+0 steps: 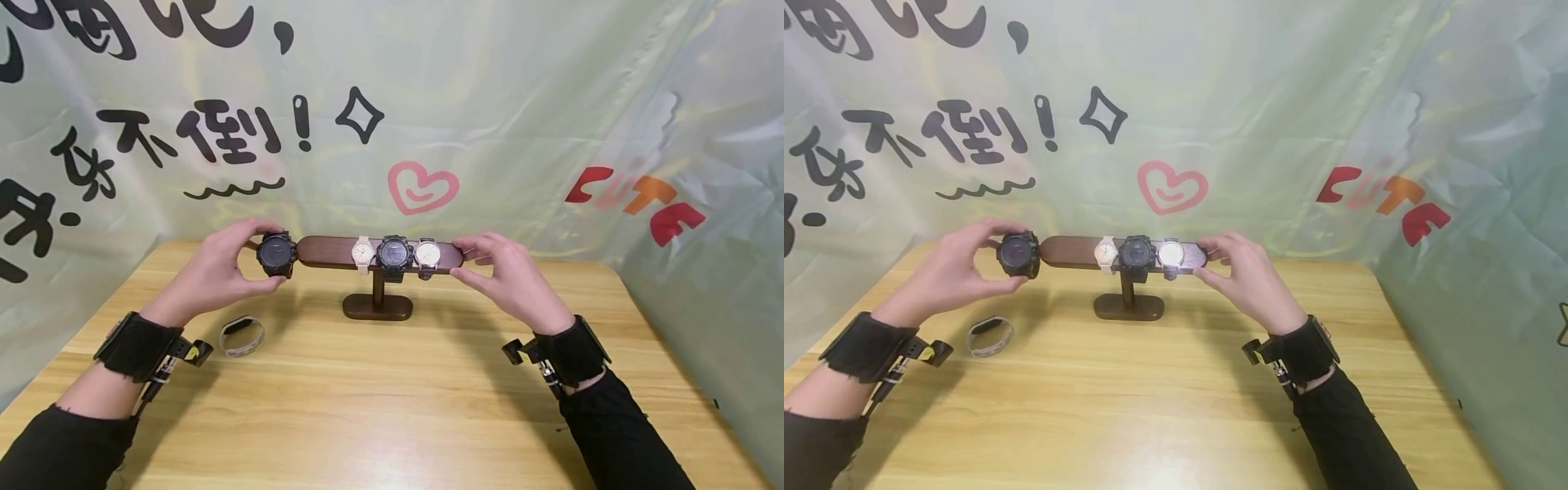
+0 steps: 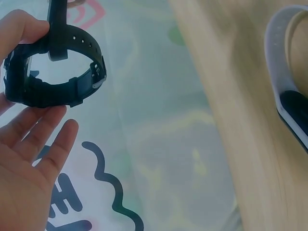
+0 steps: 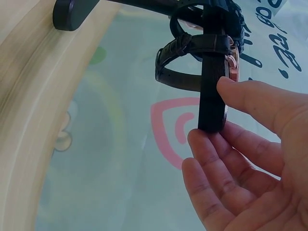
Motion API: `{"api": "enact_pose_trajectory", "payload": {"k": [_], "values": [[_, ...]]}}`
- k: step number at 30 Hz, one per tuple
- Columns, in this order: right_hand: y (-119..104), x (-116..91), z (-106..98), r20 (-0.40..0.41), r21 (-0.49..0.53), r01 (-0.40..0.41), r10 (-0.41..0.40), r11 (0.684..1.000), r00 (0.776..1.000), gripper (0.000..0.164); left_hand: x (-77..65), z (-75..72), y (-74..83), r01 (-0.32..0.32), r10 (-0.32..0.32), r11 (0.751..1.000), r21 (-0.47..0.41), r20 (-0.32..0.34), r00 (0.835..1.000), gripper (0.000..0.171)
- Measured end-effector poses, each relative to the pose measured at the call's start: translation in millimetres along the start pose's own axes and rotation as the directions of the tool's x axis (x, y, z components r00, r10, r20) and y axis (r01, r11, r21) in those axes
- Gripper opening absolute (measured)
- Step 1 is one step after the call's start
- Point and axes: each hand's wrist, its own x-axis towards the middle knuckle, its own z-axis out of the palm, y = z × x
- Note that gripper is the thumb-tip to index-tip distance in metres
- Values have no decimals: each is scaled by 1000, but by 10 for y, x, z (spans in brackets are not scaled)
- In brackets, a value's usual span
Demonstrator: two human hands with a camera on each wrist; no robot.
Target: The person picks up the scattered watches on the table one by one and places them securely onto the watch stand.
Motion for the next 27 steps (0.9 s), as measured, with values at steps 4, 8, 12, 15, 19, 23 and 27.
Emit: {"api": "enact_pose_trajectory", "payload": {"k": [4,8,12,15,19,23,27], "values": [[1,-8,3,1,6,-2,2,1000,1000,44,36,26,1,2,-1,1000,-14,7,1000,73],[-5,-7,-5,-1,12,-2,2,1000,1000,43,69,47,-1,-1,2,1000,-25,15,1000,71],[-10,-7,-8,0,14,-5,5,1000,1000,43,103,75,-1,-5,6,1000,-30,24,1000,71],[-7,-16,-24,0,14,-8,8,1000,1000,44,139,105,8,-20,21,999,-36,28,999,71],[-3,-21,-26,2,8,-14,14,1000,1000,44,174,141,14,-41,43,998,-44,34,999,70],[-12,-8,-2,7,5,-4,4,1000,1000,45,180,152,14,-41,42,998,-37,37,998,70],[-10,4,0,-1,5,0,0,1000,1000,45,195,162,28,-39,41,998,-40,49,998,70]]}}
